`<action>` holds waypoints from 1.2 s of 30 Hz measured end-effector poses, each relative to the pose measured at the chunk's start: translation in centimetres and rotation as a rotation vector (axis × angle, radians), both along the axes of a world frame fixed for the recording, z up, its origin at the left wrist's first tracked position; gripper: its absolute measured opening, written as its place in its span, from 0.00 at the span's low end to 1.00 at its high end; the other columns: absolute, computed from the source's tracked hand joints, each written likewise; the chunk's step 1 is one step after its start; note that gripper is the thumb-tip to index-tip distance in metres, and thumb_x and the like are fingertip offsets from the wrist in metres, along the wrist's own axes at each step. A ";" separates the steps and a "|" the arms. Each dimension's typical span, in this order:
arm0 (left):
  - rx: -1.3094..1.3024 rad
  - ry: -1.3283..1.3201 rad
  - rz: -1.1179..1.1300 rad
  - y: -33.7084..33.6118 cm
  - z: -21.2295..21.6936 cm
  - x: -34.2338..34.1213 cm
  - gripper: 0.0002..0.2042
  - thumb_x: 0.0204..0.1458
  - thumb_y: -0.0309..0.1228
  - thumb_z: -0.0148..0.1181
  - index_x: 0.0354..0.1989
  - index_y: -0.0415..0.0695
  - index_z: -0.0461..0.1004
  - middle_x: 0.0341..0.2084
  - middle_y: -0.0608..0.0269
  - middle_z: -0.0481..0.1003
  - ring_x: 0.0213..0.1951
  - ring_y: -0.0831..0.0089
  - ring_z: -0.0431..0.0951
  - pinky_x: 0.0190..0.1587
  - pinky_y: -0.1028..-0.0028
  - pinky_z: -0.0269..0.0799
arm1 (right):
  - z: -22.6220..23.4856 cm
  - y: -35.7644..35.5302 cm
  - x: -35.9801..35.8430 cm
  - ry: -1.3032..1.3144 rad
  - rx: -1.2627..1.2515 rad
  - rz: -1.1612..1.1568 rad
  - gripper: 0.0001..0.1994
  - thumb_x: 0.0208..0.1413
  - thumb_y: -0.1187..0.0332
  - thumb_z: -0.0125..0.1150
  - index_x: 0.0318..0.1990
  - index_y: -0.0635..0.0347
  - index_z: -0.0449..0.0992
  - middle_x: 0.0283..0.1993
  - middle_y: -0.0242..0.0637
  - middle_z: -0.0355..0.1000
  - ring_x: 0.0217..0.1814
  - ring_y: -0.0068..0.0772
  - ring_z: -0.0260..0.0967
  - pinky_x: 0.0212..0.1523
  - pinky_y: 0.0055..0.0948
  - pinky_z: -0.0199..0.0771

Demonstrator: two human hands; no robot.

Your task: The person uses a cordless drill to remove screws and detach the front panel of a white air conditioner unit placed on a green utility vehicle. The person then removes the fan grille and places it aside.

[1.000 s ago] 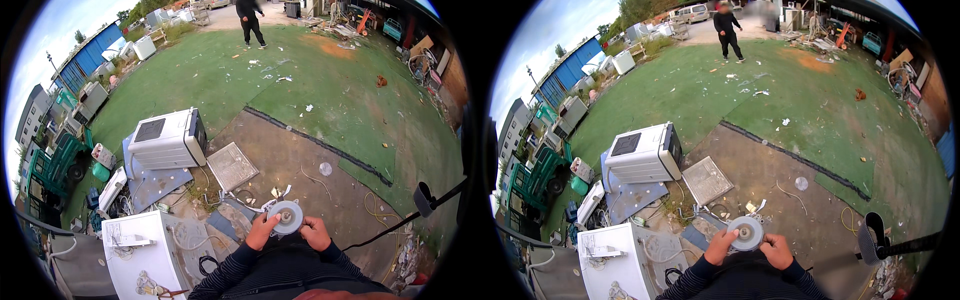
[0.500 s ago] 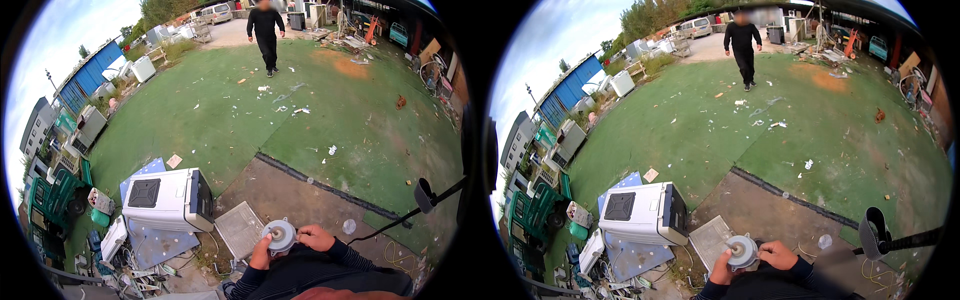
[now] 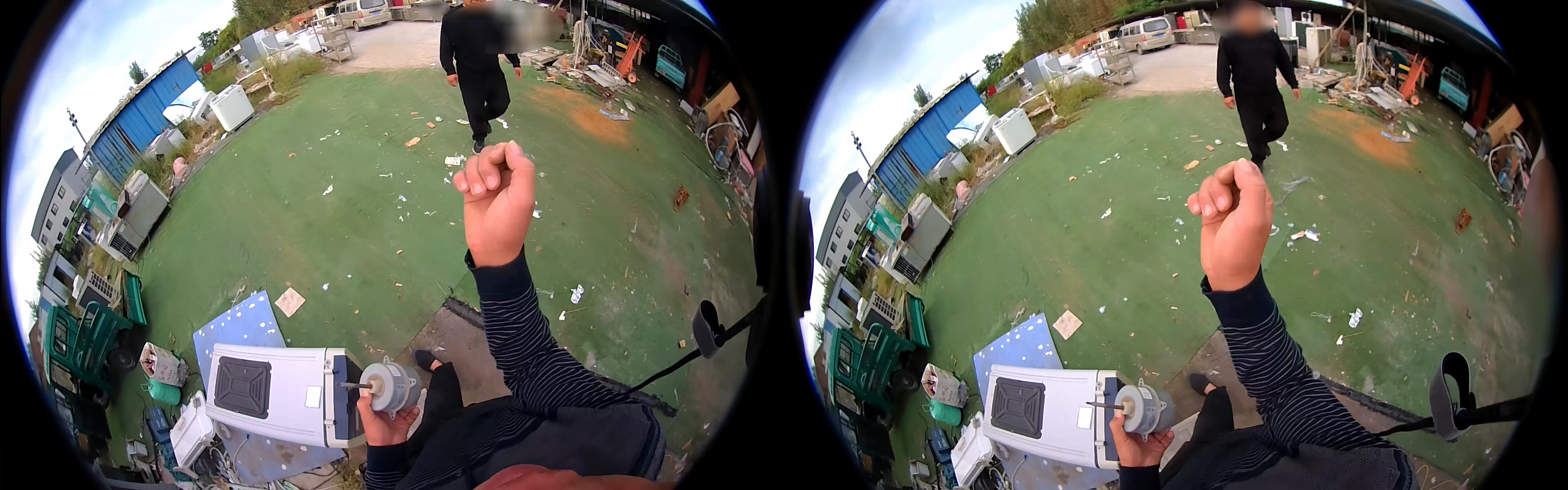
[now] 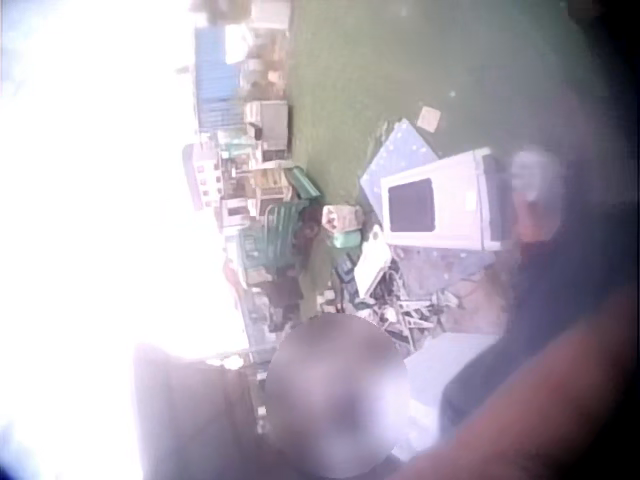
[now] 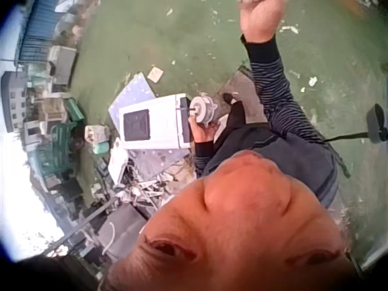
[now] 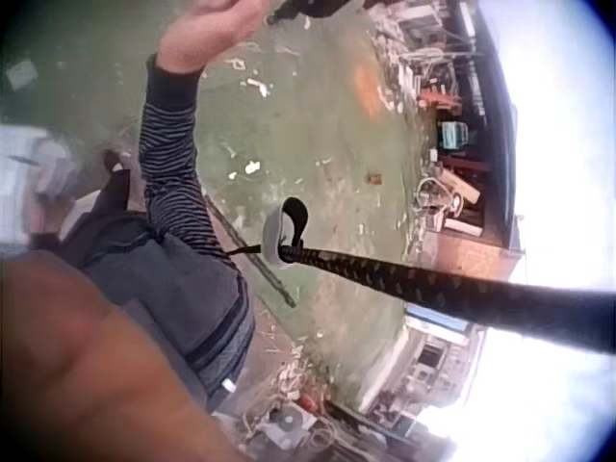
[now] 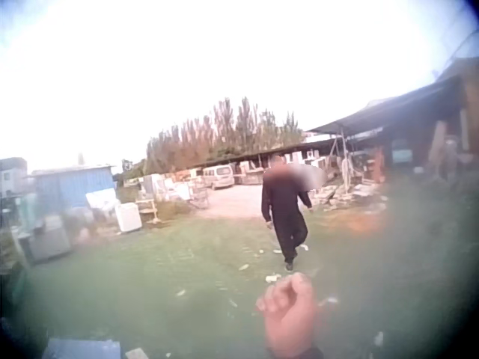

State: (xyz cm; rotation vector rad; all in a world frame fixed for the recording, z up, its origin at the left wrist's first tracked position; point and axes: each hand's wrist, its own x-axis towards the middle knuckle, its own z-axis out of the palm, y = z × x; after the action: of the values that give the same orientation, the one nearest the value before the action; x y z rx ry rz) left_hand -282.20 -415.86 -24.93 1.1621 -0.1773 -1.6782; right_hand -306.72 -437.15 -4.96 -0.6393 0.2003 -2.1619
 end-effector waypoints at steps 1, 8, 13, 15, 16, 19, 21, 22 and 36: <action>0.002 0.040 0.011 -2.6 -0.6 0.1 0.35 0.50 0.65 0.48 0.55 0.49 0.70 0.44 0.57 0.76 0.35 0.59 0.76 0.36 0.60 0.75 | -1.3 -1.9 2.5 0.252 -0.027 0.035 0.12 0.63 0.64 0.53 0.28 0.60 0.67 0.20 0.25 0.57 0.22 0.20 0.55 0.29 0.27 0.60; -0.028 0.093 -0.035 -21.3 0.8 5.6 0.34 0.51 0.63 0.47 0.56 0.50 0.70 0.44 0.58 0.77 0.38 0.59 0.78 0.36 0.61 0.77 | -16.5 -10.1 6.6 1.534 0.306 0.555 0.12 0.60 0.64 0.61 0.30 0.65 0.77 0.19 0.33 0.68 0.20 0.21 0.61 0.25 0.28 0.63; 0.002 0.073 0.076 -31.6 1.0 10.3 0.33 0.52 0.64 0.47 0.56 0.51 0.70 0.45 0.59 0.77 0.40 0.60 0.78 0.35 0.63 0.77 | -23.7 -14.0 6.8 1.352 0.889 0.615 0.13 0.61 0.63 0.60 0.29 0.65 0.77 0.22 0.29 0.70 0.22 0.16 0.63 0.24 0.23 0.63; 0.015 0.071 0.115 -36.0 -0.1 11.9 0.34 0.51 0.64 0.47 0.57 0.51 0.69 0.46 0.59 0.76 0.41 0.60 0.78 0.34 0.63 0.77 | -24.6 -18.8 8.6 1.206 1.027 0.656 0.13 0.61 0.64 0.60 0.30 0.65 0.77 0.23 0.28 0.70 0.22 0.15 0.62 0.23 0.22 0.62; 0.014 0.086 0.129 -38.4 -0.9 12.9 0.34 0.51 0.64 0.47 0.57 0.50 0.69 0.47 0.59 0.76 0.41 0.61 0.77 0.34 0.63 0.77 | -24.8 -21.8 10.3 1.116 1.071 0.729 0.13 0.61 0.64 0.60 0.31 0.67 0.77 0.23 0.27 0.71 0.21 0.16 0.62 0.24 0.22 0.62; 0.028 0.089 0.145 -46.4 -1.5 15.8 0.35 0.49 0.65 0.47 0.56 0.50 0.69 0.47 0.57 0.75 0.40 0.61 0.77 0.33 0.63 0.76 | -25.3 -31.4 14.4 1.181 1.000 0.735 0.14 0.61 0.62 0.60 0.35 0.67 0.78 0.23 0.29 0.71 0.23 0.19 0.63 0.26 0.25 0.64; 0.054 0.063 0.143 -51.0 -1.8 18.4 0.35 0.49 0.65 0.47 0.56 0.50 0.70 0.47 0.56 0.75 0.40 0.60 0.77 0.33 0.63 0.76 | -25.5 -37.7 17.1 1.460 0.811 0.543 0.14 0.60 0.61 0.60 0.36 0.66 0.78 0.23 0.31 0.72 0.25 0.20 0.66 0.28 0.26 0.67; 0.048 0.085 0.159 -53.3 -1.5 19.6 0.32 0.53 0.63 0.46 0.55 0.50 0.69 0.45 0.58 0.76 0.40 0.61 0.78 0.33 0.64 0.77 | -25.1 -40.8 18.2 1.429 0.803 0.601 0.14 0.60 0.60 0.60 0.38 0.65 0.78 0.25 0.34 0.74 0.28 0.21 0.68 0.31 0.27 0.69; 0.079 0.103 0.371 -77.9 -2.6 38.9 0.32 0.52 0.62 0.48 0.55 0.50 0.69 0.40 0.59 0.78 0.35 0.60 0.79 0.29 0.64 0.77 | -25.5 -69.5 38.2 1.600 0.670 0.992 0.15 0.61 0.60 0.59 0.39 0.66 0.79 0.32 0.35 0.77 0.34 0.23 0.69 0.38 0.27 0.71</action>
State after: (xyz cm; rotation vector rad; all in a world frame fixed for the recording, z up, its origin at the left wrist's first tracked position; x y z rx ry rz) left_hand -243.29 -493.77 -27.49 1.0874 0.1626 -1.4194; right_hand -268.52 -506.68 -30.49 -1.4644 1.0776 -0.2213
